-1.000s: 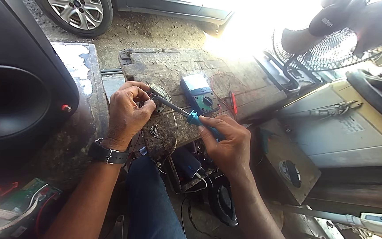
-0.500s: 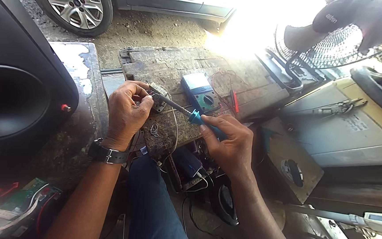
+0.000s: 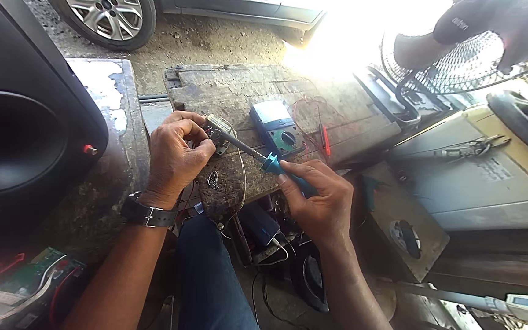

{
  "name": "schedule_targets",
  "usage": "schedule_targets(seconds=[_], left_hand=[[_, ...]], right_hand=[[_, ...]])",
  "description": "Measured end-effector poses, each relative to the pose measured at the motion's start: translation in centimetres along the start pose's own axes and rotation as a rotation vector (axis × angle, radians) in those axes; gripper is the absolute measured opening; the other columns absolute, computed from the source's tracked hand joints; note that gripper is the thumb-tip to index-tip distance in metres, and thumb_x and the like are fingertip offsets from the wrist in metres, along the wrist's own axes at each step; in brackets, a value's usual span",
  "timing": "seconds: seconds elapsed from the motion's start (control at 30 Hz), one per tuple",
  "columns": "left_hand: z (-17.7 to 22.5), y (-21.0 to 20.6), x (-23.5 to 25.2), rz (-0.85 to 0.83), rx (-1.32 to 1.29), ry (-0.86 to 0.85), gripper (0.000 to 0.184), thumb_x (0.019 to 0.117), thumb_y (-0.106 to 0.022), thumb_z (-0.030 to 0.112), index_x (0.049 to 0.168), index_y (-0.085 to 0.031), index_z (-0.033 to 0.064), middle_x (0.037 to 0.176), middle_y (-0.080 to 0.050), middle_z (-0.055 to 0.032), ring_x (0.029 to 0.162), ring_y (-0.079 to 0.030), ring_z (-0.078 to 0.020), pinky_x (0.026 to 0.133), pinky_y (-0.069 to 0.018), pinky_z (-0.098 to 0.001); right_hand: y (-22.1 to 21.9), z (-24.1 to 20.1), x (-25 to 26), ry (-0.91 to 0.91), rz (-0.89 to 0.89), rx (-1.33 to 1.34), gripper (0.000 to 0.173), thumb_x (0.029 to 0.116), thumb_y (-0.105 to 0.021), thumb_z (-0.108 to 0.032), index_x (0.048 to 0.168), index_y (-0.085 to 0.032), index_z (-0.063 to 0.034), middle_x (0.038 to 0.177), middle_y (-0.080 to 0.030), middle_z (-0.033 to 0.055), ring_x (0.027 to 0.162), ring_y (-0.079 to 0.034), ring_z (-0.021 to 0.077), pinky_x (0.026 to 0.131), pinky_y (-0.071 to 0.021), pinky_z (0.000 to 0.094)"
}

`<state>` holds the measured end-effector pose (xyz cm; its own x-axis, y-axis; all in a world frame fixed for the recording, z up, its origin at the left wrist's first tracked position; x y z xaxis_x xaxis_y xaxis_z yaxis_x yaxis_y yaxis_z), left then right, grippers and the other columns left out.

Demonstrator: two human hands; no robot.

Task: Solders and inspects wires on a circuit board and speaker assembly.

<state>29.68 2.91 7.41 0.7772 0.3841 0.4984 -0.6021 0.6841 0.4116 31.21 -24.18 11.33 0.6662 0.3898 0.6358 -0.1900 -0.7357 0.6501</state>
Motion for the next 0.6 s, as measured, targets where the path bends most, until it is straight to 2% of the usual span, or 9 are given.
schedule_targets(seconds=[0.17,0.27,0.37,0.4,0.47,0.53,0.6], left_hand=[[-0.1,-0.1,0.0,0.003,0.032,-0.007,0.005,0.0792,-0.073,0.021,0.077,-0.073,0.0163,0.124,-0.069,0.0003,0.109,-0.065,-0.009,0.087,-0.0548,-0.0334],[-0.1,0.0,0.0,-0.005,0.039,-0.004,0.006,0.0795,-0.076,0.023,0.078,-0.073,0.018,0.125,-0.068,0.0009,0.104,-0.064,-0.0088,0.083,-0.0538,-0.0328],[-0.4,0.2,0.1,0.004,-0.079,0.03,0.01,0.0851,-0.069,0.027,0.082,-0.072,0.0178,0.122,-0.069,0.0016,0.107,-0.066,-0.0089,0.082,-0.0568,-0.0319],[-0.6,0.4,0.2,0.03,-0.165,0.061,0.014,0.0886,-0.064,0.027,0.086,-0.073,0.0158,0.118,-0.07,0.0008,0.107,-0.067,-0.0097,0.083,-0.0574,-0.0327],[-1.2,1.0,0.4,0.15,-0.354,0.171,0.022,0.0951,-0.055,0.024,0.091,-0.074,0.0116,0.102,-0.074,-0.0001,0.097,-0.069,-0.0112,0.082,-0.0564,-0.0349],[-1.9,1.6,0.3,0.288,-0.449,0.346,0.026,0.0991,-0.048,0.02,0.086,-0.068,0.0097,0.089,-0.074,-0.0012,0.086,-0.07,-0.0122,0.075,-0.0572,-0.0331],[-2.6,1.6,0.1,0.294,-0.432,0.542,0.019,0.0986,-0.05,0.017,0.091,-0.064,0.0074,0.087,-0.072,-0.0034,0.08,-0.07,-0.0136,0.071,-0.0569,-0.0335]], right_hand=[[0.0,0.1,-0.3,-0.007,0.005,0.017,0.022,0.0918,-0.07,-0.019,0.11,-0.081,-0.0152,0.095,-0.071,-0.0041,0.083,-0.064,0.002,0.067,-0.0542,0.0215],[0.0,0.2,-0.5,-0.019,0.009,0.026,0.023,0.0918,-0.07,-0.019,0.111,-0.081,-0.0158,0.095,-0.071,-0.0045,0.083,-0.064,0.0019,0.067,-0.0542,0.0218],[0.4,0.5,-0.9,-0.048,0.014,0.059,0.023,0.092,-0.071,-0.019,0.112,-0.08,-0.0154,0.097,-0.071,-0.0045,0.085,-0.065,0.0022,0.07,-0.0559,0.0214],[0.6,0.6,-1.0,-0.059,0.023,0.073,0.023,0.0917,-0.071,-0.018,0.112,-0.08,-0.0147,0.098,-0.072,-0.004,0.085,-0.066,0.0025,0.07,-0.0562,0.0213],[1.0,1.0,-1.2,-0.072,0.05,0.104,0.022,0.0912,-0.072,-0.016,0.112,-0.08,-0.0126,0.098,-0.073,-0.0024,0.087,-0.067,0.004,0.072,-0.0586,0.0216],[1.4,1.4,-1.5,-0.079,0.083,0.113,0.022,0.0914,-0.071,-0.015,0.111,-0.079,-0.0106,0.098,-0.073,-0.001,0.087,-0.068,0.0047,0.072,-0.0589,0.021],[1.6,1.8,-1.8,-0.089,0.111,0.116,0.022,0.0918,-0.071,-0.015,0.111,-0.079,-0.0085,0.098,-0.074,0.0,0.087,-0.069,0.0054,0.074,-0.0588,0.021]])
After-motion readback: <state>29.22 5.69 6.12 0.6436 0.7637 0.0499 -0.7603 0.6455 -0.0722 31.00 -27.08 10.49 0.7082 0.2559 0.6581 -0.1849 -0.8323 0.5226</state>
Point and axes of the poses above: each hand's wrist, its own x-axis towards the middle knuckle, its own y-axis out of the back of the hand, z = x × y, the point moved 5 cm from there along x, towards the middle knuckle
